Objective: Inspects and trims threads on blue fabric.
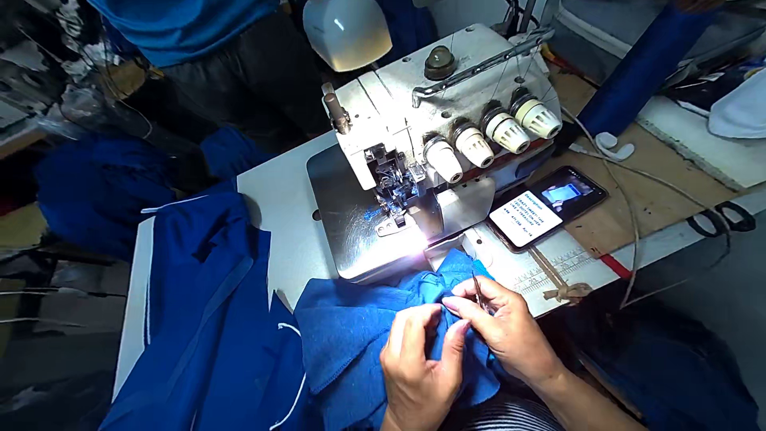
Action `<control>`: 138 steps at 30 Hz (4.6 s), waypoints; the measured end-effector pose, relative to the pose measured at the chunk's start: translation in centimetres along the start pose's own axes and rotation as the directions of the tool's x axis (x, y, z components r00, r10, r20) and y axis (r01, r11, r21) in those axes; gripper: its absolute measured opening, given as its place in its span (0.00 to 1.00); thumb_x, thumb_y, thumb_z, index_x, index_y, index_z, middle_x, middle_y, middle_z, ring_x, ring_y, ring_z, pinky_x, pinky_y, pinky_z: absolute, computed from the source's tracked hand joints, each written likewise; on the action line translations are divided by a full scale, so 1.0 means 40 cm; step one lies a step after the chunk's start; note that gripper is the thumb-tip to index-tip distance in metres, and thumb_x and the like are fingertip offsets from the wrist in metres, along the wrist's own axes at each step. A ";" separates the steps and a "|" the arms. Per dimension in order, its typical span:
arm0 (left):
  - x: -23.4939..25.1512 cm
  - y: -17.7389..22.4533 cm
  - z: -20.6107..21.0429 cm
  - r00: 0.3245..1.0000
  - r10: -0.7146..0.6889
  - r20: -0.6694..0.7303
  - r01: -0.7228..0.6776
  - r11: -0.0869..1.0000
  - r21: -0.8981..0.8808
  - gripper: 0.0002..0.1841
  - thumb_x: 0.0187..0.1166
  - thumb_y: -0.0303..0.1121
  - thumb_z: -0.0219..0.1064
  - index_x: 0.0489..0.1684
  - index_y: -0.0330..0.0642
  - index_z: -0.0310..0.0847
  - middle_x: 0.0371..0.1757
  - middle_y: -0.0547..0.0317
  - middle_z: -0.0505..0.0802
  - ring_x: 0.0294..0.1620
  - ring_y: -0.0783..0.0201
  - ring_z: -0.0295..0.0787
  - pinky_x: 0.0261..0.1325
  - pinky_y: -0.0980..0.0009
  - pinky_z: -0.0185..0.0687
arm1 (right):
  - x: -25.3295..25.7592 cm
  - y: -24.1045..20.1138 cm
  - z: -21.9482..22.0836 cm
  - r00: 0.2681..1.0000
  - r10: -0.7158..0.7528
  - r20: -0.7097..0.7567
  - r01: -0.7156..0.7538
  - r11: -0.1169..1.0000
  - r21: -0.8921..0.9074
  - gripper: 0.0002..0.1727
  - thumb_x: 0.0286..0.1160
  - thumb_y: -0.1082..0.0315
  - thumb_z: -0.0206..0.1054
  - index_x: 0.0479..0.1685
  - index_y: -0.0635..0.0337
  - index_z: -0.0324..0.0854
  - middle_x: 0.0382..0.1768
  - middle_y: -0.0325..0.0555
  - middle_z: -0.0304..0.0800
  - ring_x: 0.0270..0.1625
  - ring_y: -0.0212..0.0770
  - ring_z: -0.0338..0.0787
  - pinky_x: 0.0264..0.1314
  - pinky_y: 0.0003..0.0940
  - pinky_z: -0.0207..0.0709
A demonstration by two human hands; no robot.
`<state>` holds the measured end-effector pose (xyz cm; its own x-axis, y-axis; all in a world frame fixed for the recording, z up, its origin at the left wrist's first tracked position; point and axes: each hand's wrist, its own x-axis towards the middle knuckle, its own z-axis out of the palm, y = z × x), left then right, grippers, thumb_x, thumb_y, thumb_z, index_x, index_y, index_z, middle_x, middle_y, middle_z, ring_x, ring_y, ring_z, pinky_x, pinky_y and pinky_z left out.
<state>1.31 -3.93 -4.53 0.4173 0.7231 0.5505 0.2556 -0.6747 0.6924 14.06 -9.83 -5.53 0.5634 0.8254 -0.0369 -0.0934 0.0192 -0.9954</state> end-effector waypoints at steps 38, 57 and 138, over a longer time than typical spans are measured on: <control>0.011 -0.034 0.008 0.988 -0.121 0.092 0.134 0.981 -0.143 0.06 0.71 0.26 0.74 0.39 0.34 0.94 0.39 0.58 0.96 0.36 0.75 0.93 0.42 0.81 0.92 | -0.004 -0.008 -0.020 0.993 -0.105 0.049 0.113 0.975 -0.194 0.08 0.80 0.69 0.66 0.35 0.57 0.90 0.21 0.32 0.89 0.16 0.24 0.83 0.19 0.17 0.79; 0.009 -0.025 0.004 0.996 0.044 0.081 -0.044 0.999 -0.003 0.06 0.72 0.24 0.70 0.34 0.31 0.93 0.39 0.52 0.97 0.45 0.70 0.95 0.54 0.80 0.88 | -0.007 0.003 -0.017 0.983 -0.168 0.067 0.181 0.930 -0.321 0.11 0.81 0.66 0.60 0.32 0.54 0.85 0.19 0.28 0.83 0.19 0.19 0.81 0.23 0.13 0.77; 0.028 -0.076 0.028 0.963 -0.162 0.217 0.250 0.839 -0.483 0.02 0.74 0.24 0.67 0.36 0.34 0.83 0.45 0.56 0.93 0.49 0.71 0.90 0.54 0.77 0.87 | -0.012 0.021 0.017 0.834 -0.544 0.089 0.456 0.589 -0.667 0.17 0.82 0.69 0.61 0.64 0.65 0.85 0.43 0.48 0.90 0.41 0.33 0.90 0.46 0.22 0.85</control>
<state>1.99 -1.23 -6.55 0.5494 0.7731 0.3170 -0.1030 -0.3138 0.9439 13.16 -9.84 -6.28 0.4475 0.7284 0.5188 0.7495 0.0110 -0.6619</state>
